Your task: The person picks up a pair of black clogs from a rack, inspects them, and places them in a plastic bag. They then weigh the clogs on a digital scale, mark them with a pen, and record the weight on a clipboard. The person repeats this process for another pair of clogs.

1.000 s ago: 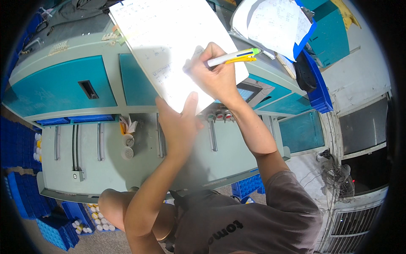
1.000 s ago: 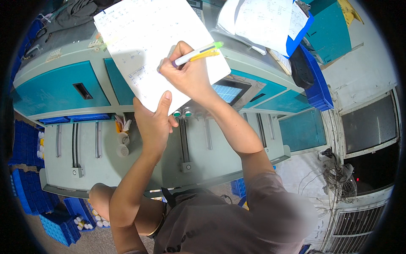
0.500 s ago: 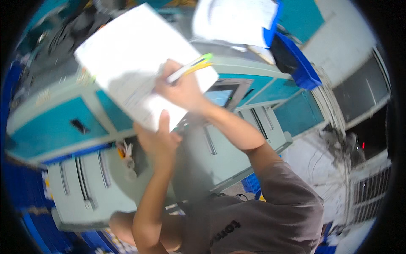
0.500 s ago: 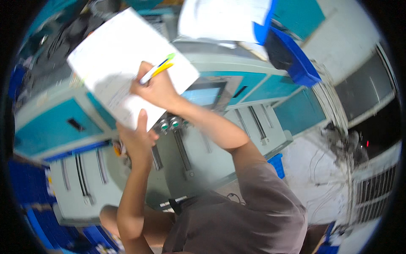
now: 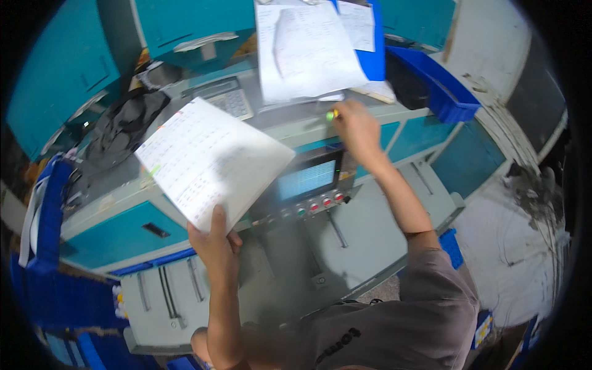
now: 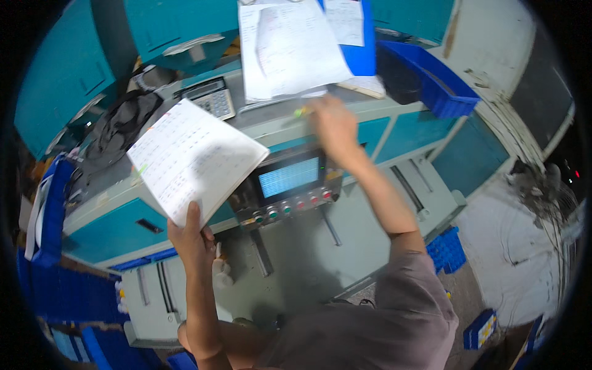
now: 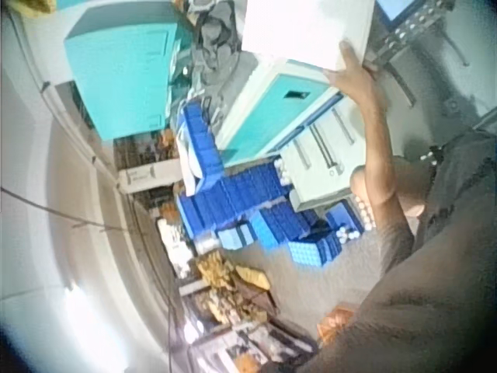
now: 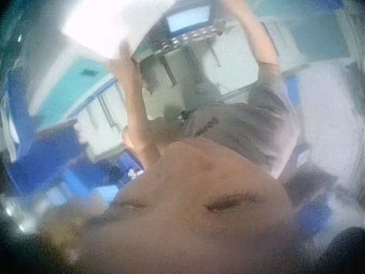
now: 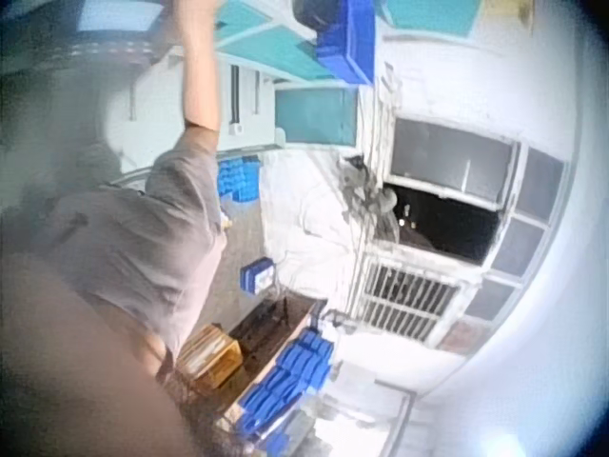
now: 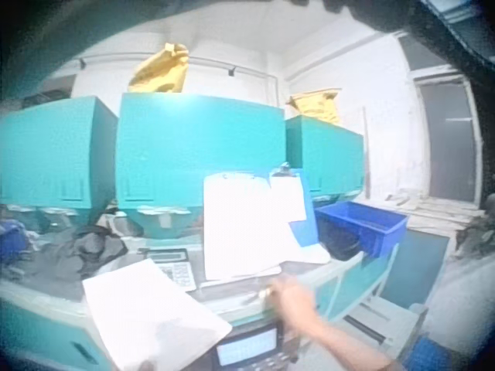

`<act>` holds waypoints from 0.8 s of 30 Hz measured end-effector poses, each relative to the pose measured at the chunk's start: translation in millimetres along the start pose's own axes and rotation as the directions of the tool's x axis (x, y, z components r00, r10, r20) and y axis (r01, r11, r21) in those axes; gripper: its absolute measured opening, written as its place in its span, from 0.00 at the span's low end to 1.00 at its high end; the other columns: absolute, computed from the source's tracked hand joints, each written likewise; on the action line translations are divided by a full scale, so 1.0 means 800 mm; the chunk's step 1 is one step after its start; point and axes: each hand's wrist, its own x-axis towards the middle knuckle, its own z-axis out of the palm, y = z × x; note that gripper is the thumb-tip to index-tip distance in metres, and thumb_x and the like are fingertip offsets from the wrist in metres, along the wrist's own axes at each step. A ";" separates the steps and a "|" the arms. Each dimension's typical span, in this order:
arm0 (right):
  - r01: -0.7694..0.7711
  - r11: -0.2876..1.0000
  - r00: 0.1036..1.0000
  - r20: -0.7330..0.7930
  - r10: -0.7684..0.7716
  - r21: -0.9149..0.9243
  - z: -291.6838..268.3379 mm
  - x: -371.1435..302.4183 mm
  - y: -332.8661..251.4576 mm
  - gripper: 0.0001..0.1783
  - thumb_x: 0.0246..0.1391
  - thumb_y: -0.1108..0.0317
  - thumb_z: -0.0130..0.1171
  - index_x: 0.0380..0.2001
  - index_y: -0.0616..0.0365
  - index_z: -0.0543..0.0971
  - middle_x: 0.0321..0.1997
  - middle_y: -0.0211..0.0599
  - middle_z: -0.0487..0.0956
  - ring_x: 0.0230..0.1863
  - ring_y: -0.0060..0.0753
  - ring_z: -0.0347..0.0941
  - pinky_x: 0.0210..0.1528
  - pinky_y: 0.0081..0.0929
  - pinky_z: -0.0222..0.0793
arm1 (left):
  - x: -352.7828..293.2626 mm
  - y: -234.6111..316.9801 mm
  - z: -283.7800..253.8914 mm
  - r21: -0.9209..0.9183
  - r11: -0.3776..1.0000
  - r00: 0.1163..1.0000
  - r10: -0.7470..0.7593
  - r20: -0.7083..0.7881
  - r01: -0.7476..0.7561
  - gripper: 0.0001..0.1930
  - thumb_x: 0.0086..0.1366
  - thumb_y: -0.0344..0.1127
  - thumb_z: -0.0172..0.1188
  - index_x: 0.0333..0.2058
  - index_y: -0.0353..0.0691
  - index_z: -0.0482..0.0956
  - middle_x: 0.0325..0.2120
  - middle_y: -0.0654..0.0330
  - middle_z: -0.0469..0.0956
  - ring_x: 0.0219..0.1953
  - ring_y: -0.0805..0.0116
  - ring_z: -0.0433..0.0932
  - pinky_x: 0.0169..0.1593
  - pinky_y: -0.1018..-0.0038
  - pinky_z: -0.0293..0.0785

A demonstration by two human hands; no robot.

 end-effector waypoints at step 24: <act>0.123 0.979 0.973 0.176 -0.151 0.160 0.061 0.030 0.125 0.15 0.51 0.54 0.66 0.38 0.50 0.86 0.40 0.40 0.79 0.51 0.46 0.70 0.55 0.44 0.63 | -0.008 -0.080 -0.005 0.326 0.922 0.903 -0.310 0.297 0.209 0.15 0.69 0.40 0.61 0.47 0.36 0.72 0.39 0.52 0.81 0.34 0.72 0.79 0.36 0.77 0.77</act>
